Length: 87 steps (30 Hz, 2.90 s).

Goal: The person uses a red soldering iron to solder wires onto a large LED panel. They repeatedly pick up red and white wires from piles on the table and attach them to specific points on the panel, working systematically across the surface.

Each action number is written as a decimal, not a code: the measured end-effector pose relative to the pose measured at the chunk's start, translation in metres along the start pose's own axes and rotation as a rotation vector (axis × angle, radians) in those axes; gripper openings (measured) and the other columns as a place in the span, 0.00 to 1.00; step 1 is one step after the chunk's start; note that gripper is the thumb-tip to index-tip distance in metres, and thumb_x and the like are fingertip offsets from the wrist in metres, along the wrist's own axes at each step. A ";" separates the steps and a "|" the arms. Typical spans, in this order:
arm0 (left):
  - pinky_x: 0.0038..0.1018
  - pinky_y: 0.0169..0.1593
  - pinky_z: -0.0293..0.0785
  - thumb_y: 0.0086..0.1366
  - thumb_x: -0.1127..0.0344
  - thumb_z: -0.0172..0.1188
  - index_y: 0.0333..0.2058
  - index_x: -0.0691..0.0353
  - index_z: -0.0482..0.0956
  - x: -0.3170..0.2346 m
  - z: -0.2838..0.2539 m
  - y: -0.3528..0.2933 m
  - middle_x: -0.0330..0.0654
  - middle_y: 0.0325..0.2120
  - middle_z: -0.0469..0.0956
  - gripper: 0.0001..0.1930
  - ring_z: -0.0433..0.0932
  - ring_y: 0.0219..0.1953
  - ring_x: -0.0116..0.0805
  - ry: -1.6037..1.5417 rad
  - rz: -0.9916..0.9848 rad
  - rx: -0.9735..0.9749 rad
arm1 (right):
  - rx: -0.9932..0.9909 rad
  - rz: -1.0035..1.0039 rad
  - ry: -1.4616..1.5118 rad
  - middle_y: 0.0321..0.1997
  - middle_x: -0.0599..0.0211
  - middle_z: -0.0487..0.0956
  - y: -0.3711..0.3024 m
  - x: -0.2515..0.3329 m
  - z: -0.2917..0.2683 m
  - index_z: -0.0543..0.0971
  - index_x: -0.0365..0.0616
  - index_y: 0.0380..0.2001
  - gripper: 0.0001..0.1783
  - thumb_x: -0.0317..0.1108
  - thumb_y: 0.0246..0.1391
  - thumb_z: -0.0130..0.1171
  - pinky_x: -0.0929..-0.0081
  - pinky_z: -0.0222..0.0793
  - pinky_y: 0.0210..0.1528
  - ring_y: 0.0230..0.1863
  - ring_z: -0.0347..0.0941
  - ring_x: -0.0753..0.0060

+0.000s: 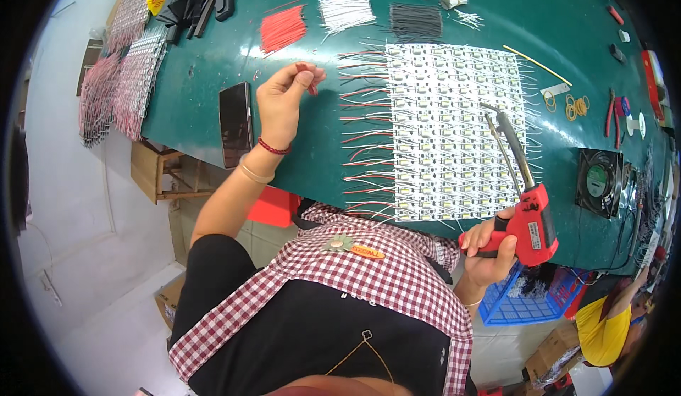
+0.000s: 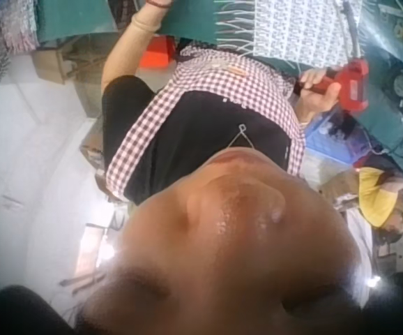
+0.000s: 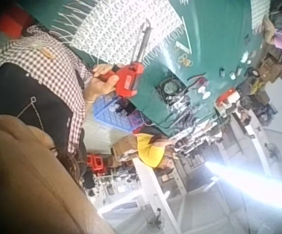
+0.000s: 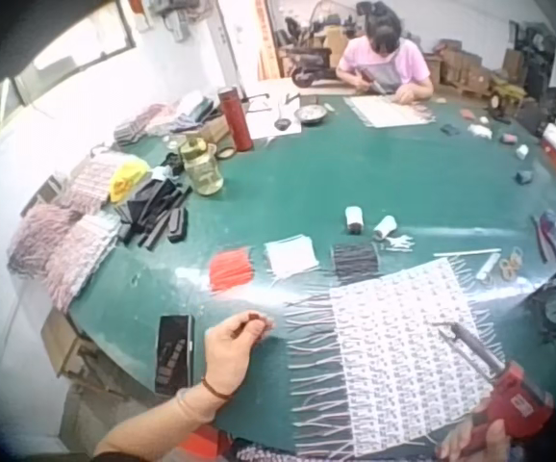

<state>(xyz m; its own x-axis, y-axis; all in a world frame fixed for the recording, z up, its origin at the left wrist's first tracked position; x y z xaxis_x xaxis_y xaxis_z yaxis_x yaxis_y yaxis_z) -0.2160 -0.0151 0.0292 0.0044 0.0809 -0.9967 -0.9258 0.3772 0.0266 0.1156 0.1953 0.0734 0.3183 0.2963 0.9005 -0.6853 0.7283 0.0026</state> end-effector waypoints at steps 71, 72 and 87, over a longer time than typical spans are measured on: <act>0.29 0.34 0.72 0.51 0.75 0.60 0.35 0.64 0.80 -0.028 0.145 0.026 0.40 0.27 0.68 0.11 0.70 0.31 0.36 0.960 1.136 0.728 | -0.102 0.353 -0.569 0.12 0.78 0.70 0.080 -0.015 0.052 0.78 0.40 0.30 0.12 0.38 0.54 0.65 0.85 0.56 0.14 0.11 0.62 0.88; 0.29 0.34 0.72 0.51 0.75 0.60 0.35 0.64 0.79 -0.029 0.145 0.026 0.40 0.27 0.68 0.10 0.70 0.31 0.36 0.961 1.129 0.738 | -0.109 0.349 -0.573 0.12 0.78 0.70 0.080 -0.015 0.052 0.78 0.40 0.30 0.12 0.38 0.54 0.65 0.85 0.56 0.14 0.11 0.62 0.88; 0.28 0.37 0.74 0.50 0.75 0.59 0.34 0.63 0.79 -0.026 0.150 0.031 0.39 0.28 0.66 0.10 0.69 0.33 0.35 1.021 1.141 0.794 | -0.104 0.362 -0.644 0.12 0.78 0.70 0.086 -0.018 0.052 0.79 0.40 0.28 0.12 0.38 0.52 0.66 0.84 0.57 0.15 0.11 0.63 0.88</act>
<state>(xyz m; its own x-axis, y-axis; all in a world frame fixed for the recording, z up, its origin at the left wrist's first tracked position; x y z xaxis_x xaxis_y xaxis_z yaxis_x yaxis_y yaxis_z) -0.1882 0.1328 0.0676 -0.9842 0.1568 -0.0825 0.1093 0.9036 0.4143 0.0166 0.2202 0.0802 -0.3840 0.1316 0.9139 -0.5988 0.7179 -0.3550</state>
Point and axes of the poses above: each hand's wrist, its own y-axis towards the middle knuckle, its own z-axis out of the palm, x = y × z, the point moved 6 cm from there along y, towards the middle knuckle
